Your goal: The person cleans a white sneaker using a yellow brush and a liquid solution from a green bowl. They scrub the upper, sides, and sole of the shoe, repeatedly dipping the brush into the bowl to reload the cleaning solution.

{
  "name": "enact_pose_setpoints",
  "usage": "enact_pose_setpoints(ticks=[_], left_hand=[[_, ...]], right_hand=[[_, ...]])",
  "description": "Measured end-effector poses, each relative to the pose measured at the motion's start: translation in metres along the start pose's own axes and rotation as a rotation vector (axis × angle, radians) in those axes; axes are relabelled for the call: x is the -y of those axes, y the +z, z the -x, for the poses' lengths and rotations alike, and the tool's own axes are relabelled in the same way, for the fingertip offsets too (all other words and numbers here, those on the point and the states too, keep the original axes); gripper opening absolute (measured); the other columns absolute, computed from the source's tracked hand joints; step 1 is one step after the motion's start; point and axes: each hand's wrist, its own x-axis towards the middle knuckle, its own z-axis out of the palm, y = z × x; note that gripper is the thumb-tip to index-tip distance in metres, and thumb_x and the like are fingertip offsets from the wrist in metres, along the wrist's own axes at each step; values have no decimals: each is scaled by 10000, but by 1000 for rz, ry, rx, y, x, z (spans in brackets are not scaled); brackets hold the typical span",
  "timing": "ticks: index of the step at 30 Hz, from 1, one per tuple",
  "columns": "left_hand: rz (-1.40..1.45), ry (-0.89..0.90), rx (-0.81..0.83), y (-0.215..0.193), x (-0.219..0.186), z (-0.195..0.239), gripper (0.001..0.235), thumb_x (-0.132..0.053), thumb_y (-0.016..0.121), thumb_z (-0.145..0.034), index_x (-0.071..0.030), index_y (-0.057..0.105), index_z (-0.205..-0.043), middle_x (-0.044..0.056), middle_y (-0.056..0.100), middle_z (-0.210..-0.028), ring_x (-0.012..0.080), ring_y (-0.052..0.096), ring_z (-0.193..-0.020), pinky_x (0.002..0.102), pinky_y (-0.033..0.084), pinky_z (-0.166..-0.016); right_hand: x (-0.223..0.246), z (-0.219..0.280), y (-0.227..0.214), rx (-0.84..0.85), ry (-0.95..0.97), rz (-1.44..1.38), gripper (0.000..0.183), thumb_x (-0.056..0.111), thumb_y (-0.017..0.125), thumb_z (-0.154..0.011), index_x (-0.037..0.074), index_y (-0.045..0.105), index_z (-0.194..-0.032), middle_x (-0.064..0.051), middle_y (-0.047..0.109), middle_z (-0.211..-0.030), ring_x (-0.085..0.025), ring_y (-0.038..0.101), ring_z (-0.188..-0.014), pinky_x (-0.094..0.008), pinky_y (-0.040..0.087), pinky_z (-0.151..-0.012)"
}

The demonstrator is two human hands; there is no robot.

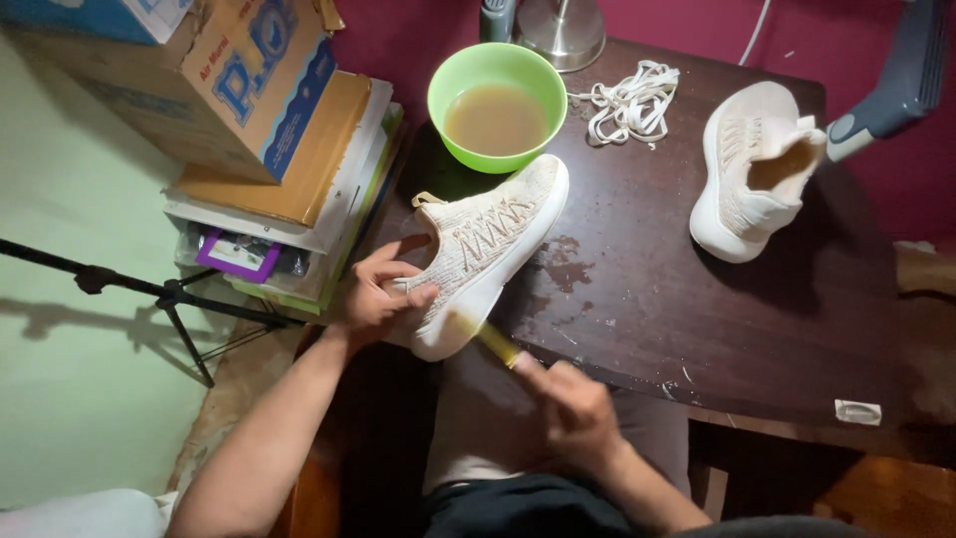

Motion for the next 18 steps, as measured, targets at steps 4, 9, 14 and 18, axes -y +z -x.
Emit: enact_pose_setpoints(ticks=[4, 9, 14, 18], left_hand=[[-9, -3, 15, 0, -8, 0, 229, -233, 812, -829, -8, 781, -863, 198, 691, -1263, 291, 681, -1187, 326, 576, -923], [-32, 35, 17, -1, -8, -2, 187, -183, 829, -814, -7, 772, -848, 242, 656, -1346, 314, 668, -1244, 353, 555, -1030], [21, 1, 25, -1, -6, -2, 184, -195, 820, -830, -24, 789, -888, 195, 695, -1276, 280, 660, -1254, 301, 559, -976], [9, -26, 40, 0, -7, -3, 189, -177, 824, -803, -5, 787, -874, 235, 655, -1358, 305, 653, -1271, 329, 542, -1045]], right_hand=[[-10, -13, -4, -231, -7, 70, 635, -139, 429, -872, 132, 596, -1422, -13, 545, -809, -183, 495, -655, -311, 458, -635], [-6, -4, 10, -43, -69, 46, 451, 41, 407, -1035, 123, 555, -1453, -12, 486, -770, -160, 487, -527, -302, 453, -444], [-5, -16, -1, -189, -79, 89, 436, 1, 498, -1009, 91, 579, -1428, -30, 475, -710, -214, 432, -596, -367, 418, -593], [1, -7, 2, 38, -22, 38, 583, -23, 431, -922, 171, 574, -1452, -18, 425, -760, -198, 409, -525, -318, 417, -475]])
